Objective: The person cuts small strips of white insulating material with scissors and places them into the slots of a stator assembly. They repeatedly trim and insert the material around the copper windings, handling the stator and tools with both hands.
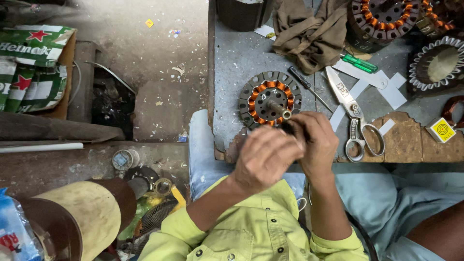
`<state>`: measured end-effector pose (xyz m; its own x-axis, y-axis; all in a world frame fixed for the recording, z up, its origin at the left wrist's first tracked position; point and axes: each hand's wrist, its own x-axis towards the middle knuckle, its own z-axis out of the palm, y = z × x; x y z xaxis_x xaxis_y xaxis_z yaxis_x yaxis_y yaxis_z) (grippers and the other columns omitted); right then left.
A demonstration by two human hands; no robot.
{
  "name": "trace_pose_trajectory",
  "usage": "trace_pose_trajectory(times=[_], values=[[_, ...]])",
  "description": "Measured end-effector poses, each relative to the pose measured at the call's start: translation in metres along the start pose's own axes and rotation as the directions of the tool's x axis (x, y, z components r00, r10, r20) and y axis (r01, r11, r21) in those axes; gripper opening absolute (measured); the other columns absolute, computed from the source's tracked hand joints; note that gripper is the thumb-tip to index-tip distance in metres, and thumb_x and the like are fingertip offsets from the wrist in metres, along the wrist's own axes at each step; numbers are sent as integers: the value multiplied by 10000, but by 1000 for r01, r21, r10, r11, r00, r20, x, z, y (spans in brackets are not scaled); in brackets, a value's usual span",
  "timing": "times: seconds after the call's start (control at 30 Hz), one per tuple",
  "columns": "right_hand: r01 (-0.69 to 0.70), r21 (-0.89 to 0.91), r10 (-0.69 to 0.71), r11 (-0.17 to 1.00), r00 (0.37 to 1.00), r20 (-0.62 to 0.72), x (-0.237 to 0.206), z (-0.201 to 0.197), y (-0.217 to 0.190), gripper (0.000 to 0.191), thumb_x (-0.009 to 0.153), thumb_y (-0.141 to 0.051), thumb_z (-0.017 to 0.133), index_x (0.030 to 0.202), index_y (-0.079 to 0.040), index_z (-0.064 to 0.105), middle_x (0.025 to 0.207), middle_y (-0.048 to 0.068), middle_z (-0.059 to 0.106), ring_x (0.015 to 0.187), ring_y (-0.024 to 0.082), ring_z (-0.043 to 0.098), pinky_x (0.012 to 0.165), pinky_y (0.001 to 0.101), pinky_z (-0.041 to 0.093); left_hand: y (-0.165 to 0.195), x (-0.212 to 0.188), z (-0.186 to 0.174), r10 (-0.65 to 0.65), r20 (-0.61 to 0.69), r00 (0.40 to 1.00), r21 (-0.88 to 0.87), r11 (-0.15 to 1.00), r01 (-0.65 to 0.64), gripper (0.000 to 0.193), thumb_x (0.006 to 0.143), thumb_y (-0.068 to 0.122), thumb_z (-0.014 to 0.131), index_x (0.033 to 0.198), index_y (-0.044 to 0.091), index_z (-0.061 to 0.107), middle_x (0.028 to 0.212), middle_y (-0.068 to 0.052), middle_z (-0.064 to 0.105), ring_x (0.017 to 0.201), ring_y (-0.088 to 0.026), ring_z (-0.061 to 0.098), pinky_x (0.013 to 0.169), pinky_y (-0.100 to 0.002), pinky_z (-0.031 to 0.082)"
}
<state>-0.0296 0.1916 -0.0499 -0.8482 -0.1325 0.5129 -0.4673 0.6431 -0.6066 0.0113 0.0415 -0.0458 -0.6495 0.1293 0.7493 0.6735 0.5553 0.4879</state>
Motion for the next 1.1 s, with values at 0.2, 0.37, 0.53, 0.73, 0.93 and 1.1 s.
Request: trace_pose_trajectory(times=[0.2, 0.37, 0.53, 0.73, 0.93, 1.1], values=[[-81, 16, 81, 997, 997, 0, 0, 4, 3, 116, 945, 34, 745, 1037, 3, 682, 1017, 148, 704, 906, 290, 717, 804, 355, 558, -13, -3, 13, -250, 76, 965, 348, 914, 209, 551, 900, 190, 787, 1356, 24, 525, 1280, -131, 641, 1261, -323, 581, 1132, -570, 372], [-94, 3, 94, 996, 996, -8, 2, 5, 4, 109, 961, 28, 740, 1035, 16, 661, 1003, 149, 700, 901, 292, 714, 798, 354, 555, -13, -3, 20, -240, 60, 969, 355, 912, 204, 460, 945, 149, 773, 1333, 51, 544, 1268, -87, 658, 1249, -276, 602, 1114, -555, 393], [-121, 13, 121, 993, 993, -5, 4, 4, 1, 90, 954, 25, 739, 1018, -1, 680, 976, 143, 701, 867, 282, 710, 778, 353, 553, -9, -3, 23, -250, 25, 968, 345, 911, 226, 343, 943, 120, 769, 1222, 74, 575, 1217, -50, 674, 1189, -249, 625, 1081, -549, 398], [-117, 3, 117, 993, 993, 2, 6, 4, -2, 92, 947, 33, 743, 1009, 0, 683, 973, 145, 699, 869, 288, 704, 776, 357, 548, -11, -4, 22, -281, 17, 960, 269, 926, 266, 300, 899, 53, 769, 1129, 89, 581, 1160, -41, 678, 1168, -250, 636, 1061, -515, 414], [-112, 6, 112, 994, 993, -39, 8, 1, 2, 96, 954, 48, 748, 1004, 12, 675, 984, 149, 706, 886, 282, 710, 788, 352, 555, -12, -4, 21, -284, 22, 959, 256, 929, 269, 307, 882, 35, 768, 1116, 97, 579, 1179, -52, 692, 1153, -247, 638, 1012, -481, 422], [-159, 99, 163, 982, 986, -39, 2, -4, 7, 144, 959, 44, 772, 1085, -2, 721, 1028, 132, 729, 918, 216, 719, 836, 309, 561, -10, -4, 18, -291, 40, 956, 250, 929, 273, 348, 876, 71, 792, 1152, 90, 580, 1194, -60, 687, 1177, -258, 622, 1018, -471, 411]])
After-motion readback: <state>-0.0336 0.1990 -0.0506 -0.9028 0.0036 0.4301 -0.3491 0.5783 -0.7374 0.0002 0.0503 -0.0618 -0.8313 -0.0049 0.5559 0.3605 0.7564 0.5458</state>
